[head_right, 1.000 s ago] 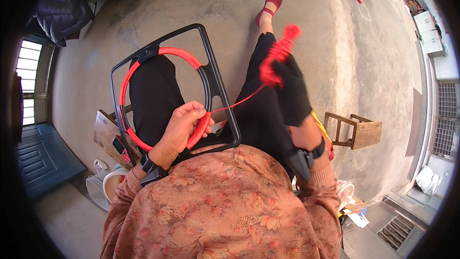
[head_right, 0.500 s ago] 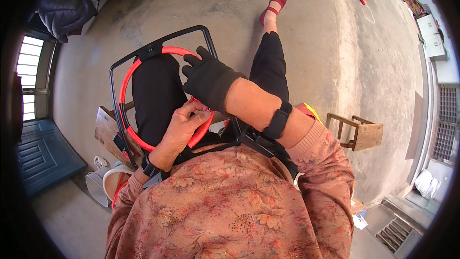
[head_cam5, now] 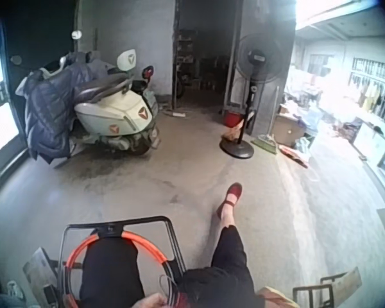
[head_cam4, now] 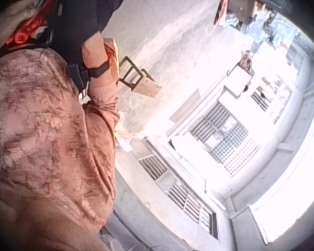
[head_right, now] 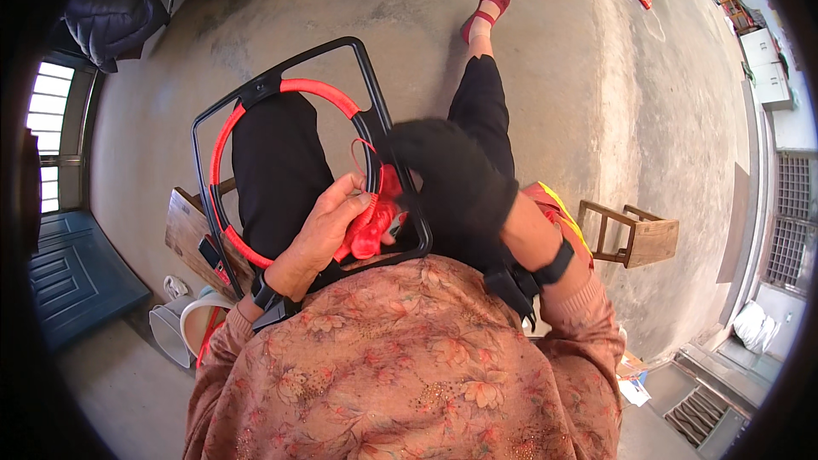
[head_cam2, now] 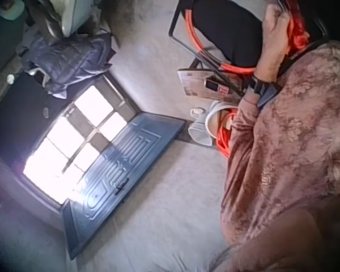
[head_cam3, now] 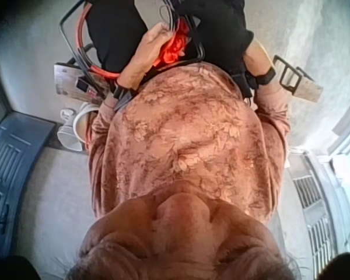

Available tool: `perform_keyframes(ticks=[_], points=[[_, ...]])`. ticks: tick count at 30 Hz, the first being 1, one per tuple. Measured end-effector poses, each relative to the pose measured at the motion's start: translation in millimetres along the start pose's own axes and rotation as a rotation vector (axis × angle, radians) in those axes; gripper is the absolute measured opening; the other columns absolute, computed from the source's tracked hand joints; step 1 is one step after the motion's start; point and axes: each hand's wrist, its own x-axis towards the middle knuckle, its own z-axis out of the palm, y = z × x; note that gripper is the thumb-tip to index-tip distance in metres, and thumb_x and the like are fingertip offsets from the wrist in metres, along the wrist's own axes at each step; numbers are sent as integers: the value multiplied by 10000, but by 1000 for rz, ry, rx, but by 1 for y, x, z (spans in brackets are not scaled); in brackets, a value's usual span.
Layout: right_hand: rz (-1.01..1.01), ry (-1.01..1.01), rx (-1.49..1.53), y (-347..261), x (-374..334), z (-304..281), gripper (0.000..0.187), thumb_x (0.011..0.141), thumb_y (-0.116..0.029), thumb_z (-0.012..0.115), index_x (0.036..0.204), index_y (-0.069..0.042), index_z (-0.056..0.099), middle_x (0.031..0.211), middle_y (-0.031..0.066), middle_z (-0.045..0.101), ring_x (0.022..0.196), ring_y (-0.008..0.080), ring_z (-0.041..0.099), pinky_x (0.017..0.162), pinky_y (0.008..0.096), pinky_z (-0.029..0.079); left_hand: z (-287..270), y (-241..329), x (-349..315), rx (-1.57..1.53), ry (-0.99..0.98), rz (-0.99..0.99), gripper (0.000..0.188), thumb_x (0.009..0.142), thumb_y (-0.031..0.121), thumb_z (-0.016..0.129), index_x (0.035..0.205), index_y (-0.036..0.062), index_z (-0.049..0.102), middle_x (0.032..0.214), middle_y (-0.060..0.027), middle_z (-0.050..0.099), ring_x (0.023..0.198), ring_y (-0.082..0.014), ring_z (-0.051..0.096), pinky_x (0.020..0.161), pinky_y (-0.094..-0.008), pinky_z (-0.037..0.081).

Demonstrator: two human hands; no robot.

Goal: Winding red string or rope onto a black plastic frame with red padded sections.

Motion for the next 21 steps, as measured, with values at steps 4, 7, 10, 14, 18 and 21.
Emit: perform_keyframes(ticks=[4,7,10,14,18,21], points=[[-143,12,-267,-28,-18,18,472,678,-189,708,1121,-76,591,1093,119,599,1056,290,565,935,391,435,-7,-2,4,-42,-35,57,131,987,156,435,955,48,502,851,-68,628,677,-139,636,608,-256,534],[-159,3,-369,-23,-21,29,435,728,-174,684,1137,-74,578,1114,126,593,1079,307,559,949,412,431,-10,-17,15,-83,42,151,155,983,187,476,937,48,527,800,-51,626,609,-114,611,537,-239,519],[38,264,89,-30,-31,27,333,801,-103,619,1129,-62,574,1101,113,591,1081,297,559,948,433,434,-9,-13,14,-76,54,80,188,974,219,515,933,43,567,758,-35,619,585,-94,590,505,-232,506],[634,548,1447,-25,-55,14,294,882,-156,558,1157,-55,538,1001,76,592,934,245,593,840,396,486,-8,-10,13,-82,77,-33,237,969,235,526,961,11,604,745,-44,615,587,-95,585,506,-219,503],[815,890,1768,-17,-69,-8,338,950,-327,484,1144,-55,528,737,0,499,580,125,512,551,279,451,-9,-6,9,-69,61,-56,265,971,233,513,960,-18,598,763,-66,615,589,-111,598,503,-226,512],[769,835,1846,2,-97,-14,318,958,-314,489,1104,-38,554,669,-14,482,471,91,436,431,237,366,-10,-6,7,-45,40,-86,277,968,240,514,950,-22,602,763,-67,613,592,-112,598,515,-227,517]])
